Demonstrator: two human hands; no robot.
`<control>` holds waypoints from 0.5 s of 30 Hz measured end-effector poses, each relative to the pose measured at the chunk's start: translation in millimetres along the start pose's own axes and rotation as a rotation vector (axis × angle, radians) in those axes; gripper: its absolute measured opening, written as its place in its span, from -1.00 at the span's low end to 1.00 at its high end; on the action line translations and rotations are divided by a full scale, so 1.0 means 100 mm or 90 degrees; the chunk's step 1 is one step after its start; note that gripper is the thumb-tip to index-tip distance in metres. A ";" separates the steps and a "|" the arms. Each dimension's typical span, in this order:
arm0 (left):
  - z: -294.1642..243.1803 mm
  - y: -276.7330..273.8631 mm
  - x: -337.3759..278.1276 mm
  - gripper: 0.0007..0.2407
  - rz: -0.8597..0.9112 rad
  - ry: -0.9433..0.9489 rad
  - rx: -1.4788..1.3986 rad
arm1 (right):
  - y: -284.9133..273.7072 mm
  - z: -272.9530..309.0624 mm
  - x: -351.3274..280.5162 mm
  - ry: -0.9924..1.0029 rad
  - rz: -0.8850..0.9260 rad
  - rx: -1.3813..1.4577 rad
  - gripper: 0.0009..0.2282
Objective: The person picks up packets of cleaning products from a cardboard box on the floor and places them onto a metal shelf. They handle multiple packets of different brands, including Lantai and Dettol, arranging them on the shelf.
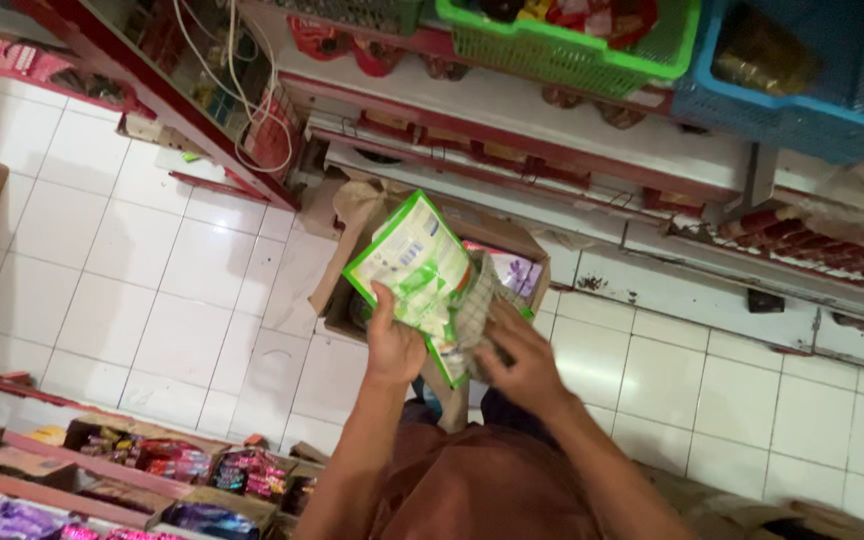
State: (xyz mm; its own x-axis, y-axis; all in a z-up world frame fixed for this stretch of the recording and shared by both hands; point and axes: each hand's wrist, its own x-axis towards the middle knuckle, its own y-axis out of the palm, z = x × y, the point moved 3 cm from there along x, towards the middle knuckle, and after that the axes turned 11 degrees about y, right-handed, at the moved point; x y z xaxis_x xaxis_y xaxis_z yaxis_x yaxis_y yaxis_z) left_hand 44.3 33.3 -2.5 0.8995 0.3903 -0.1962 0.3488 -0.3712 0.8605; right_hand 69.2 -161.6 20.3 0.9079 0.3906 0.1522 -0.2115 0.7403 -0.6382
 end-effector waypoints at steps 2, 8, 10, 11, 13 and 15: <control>-0.01 -0.06 -0.05 -0.46 0.004 -0.018 -0.001 | -0.13 -0.18 -0.06 0.162 0.018 0.028 -0.71; 0.09 -0.10 -0.08 -0.45 0.068 -0.103 0.024 | -0.39 -0.19 0.26 0.242 0.071 0.354 -0.60; 0.24 -0.08 -0.07 -0.45 0.066 -0.110 0.048 | -0.32 -0.06 0.32 0.228 0.235 0.412 -0.60; 0.29 -0.09 -0.03 -0.46 0.034 -0.074 0.066 | -0.35 -0.02 0.32 0.225 0.218 0.414 -0.60; 0.35 -0.06 0.06 -0.47 -0.029 0.001 0.104 | -0.37 0.08 0.31 0.215 0.186 0.421 -0.57; 0.33 -0.02 0.13 -0.45 -0.099 0.056 0.408 | -0.37 0.10 0.31 0.259 0.112 0.329 -0.69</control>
State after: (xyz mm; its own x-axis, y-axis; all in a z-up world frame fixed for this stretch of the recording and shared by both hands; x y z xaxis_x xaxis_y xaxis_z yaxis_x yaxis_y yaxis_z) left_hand 64.1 10.9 -22.4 0.8105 0.5370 -0.2340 0.5850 -0.7216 0.3703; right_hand 101.8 -170.9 55.9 0.8867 0.3666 -0.2818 -0.4220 0.8907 -0.1690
